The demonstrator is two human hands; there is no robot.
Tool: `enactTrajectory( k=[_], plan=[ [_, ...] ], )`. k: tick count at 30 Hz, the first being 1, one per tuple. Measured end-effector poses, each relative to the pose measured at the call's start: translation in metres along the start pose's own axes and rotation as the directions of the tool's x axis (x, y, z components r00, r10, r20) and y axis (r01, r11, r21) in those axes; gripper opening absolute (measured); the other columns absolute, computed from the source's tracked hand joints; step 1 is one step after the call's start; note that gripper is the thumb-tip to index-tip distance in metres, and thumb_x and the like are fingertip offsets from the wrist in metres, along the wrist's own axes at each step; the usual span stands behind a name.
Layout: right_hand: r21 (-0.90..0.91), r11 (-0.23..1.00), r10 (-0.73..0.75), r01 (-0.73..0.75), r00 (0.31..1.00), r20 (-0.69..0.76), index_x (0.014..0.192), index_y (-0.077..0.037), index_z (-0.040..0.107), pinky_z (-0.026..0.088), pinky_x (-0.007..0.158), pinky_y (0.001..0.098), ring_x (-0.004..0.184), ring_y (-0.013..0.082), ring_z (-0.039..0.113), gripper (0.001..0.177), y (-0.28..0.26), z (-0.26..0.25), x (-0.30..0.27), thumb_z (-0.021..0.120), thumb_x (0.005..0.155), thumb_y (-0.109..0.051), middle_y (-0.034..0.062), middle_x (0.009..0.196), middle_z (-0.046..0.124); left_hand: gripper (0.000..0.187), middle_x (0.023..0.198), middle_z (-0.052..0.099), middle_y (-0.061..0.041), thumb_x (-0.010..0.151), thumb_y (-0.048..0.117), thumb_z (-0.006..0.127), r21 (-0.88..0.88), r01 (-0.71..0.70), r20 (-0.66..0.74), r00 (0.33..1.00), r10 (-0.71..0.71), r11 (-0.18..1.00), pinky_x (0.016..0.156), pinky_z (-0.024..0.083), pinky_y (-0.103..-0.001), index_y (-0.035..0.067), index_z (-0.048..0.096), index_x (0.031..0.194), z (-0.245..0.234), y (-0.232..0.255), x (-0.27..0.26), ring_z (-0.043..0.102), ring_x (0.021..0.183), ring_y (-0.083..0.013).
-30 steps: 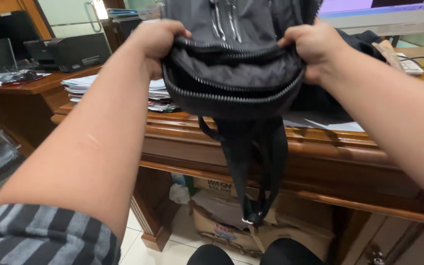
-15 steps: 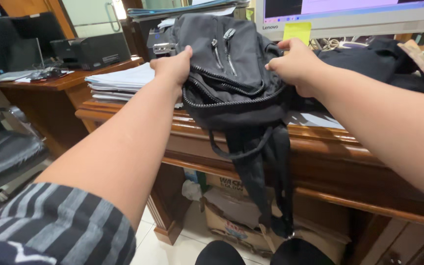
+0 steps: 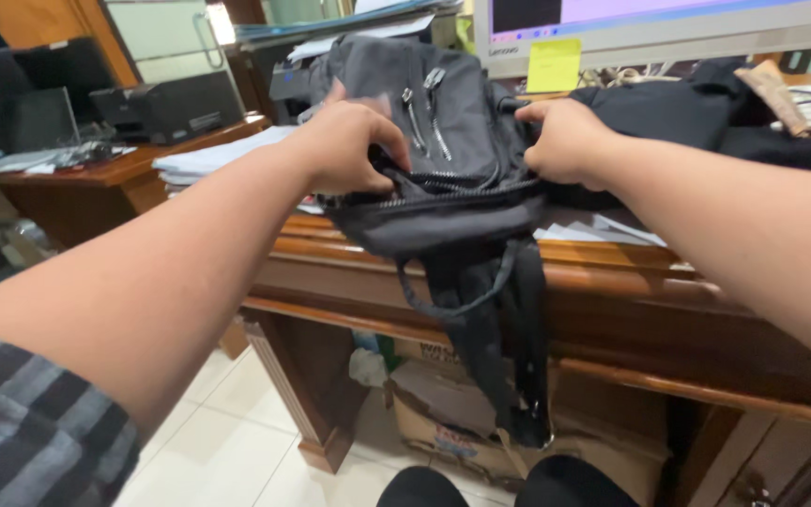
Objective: The person opens a small black backpack on a desk, folds a black garment and places it inside, then counts and folds banknotes and places them into the bag along with a small pink pouch, before zipping the compartments closed.
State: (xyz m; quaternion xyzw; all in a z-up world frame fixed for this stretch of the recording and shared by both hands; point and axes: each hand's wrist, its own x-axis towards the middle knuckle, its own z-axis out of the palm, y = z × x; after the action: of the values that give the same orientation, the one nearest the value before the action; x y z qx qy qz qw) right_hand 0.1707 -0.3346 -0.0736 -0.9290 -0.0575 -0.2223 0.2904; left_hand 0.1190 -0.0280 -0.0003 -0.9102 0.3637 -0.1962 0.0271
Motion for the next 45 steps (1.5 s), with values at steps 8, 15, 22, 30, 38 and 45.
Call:
enactTrajectory(
  k=[8,15,22,30,38,45],
  plan=[
    [0.21,0.945,-0.213,0.253,0.957,-0.195,0.12,-0.007,0.066,0.052,0.096,0.0359,0.113,0.0236,0.066,0.038,-0.021,-0.011,-0.029,0.071,0.083,-0.01,0.0096,0.12,0.07,0.038,0.1,0.073,-0.01,0.08,0.042,0.086,-0.258,0.198,-0.398,0.87,-0.29,0.946,0.083,0.053,-0.041,0.012,0.073,0.099,0.016,-0.041,0.056,0.069,0.095,-0.028],
    [0.0,0.976,-0.213,0.218,0.955,-0.205,0.102,-0.002,0.072,0.057,0.093,0.0367,0.099,0.0272,0.073,0.022,-0.039,0.001,-0.047,0.067,0.088,-0.018,0.0151,0.103,0.075,0.031,0.096,0.072,-0.015,0.085,0.035,0.078,-0.346,0.275,-0.693,0.57,-0.442,0.897,0.076,0.054,-0.046,0.008,0.073,0.1,0.008,-0.08,0.112,0.069,0.089,-0.036],
    [-0.088,0.977,-0.203,0.196,0.976,-0.078,0.143,-0.009,0.055,0.05,0.095,0.0406,0.113,0.0361,0.063,0.068,-0.033,-0.007,0.031,0.074,0.078,-0.019,0.0209,0.125,0.065,0.021,0.096,0.073,-0.016,0.093,0.023,0.065,-0.196,0.307,-0.384,0.85,-0.361,0.931,0.078,0.056,-0.046,0.011,0.075,0.107,-0.033,-0.077,0.124,0.071,0.088,-0.0348],
    [-0.013,0.978,0.209,-0.208,0.976,0.065,0.158,-0.023,0.042,0.054,0.095,0.0522,0.115,0.0406,0.068,0.075,-0.053,-0.012,0.049,0.07,0.089,-0.026,0.0219,0.129,0.07,0.03,0.101,0.074,-0.015,0.093,0.007,0.057,-0.073,0.0,-0.25,0.968,-0.018,0.997,0.084,0.056,-0.046,0.014,0.077,0.114,-0.036,-0.035,0.075,0.071,0.093,-0.0341],
    [-0.186,0.976,-0.091,0.109,0.991,0.099,0.134,-0.019,0.073,0.055,0.102,0.043,0.12,0.0308,0.068,0.052,-0.04,-0.055,-0.006,0.073,0.084,-0.034,0.014,0.131,0.076,0.072,0.134,0.056,-0.029,0.068,0.008,0.076,0.146,-0.056,-0.304,0.947,0.098,0.988,0.099,0.047,-0.048,0.006,0.057,0.137,-0.011,-0.042,0.095,0.054,0.125,-0.0441],
    [-0.69,0.705,0.231,-0.166,0.973,0.002,0.149,-0.024,0.051,0.048,0.102,0.0481,0.122,0.0408,0.057,0.098,0.005,-0.084,-0.053,0.094,0.066,-0.055,0.0221,0.133,0.059,0.088,0.152,0.032,-0.036,0.072,-0.001,0.068,0.003,0.246,-0.241,0.941,-0.238,0.969,0.1,0.052,-0.047,0.007,0.039,0.155,-0.012,-0.038,0.108,0.054,0.126,-0.0494]
  ],
)
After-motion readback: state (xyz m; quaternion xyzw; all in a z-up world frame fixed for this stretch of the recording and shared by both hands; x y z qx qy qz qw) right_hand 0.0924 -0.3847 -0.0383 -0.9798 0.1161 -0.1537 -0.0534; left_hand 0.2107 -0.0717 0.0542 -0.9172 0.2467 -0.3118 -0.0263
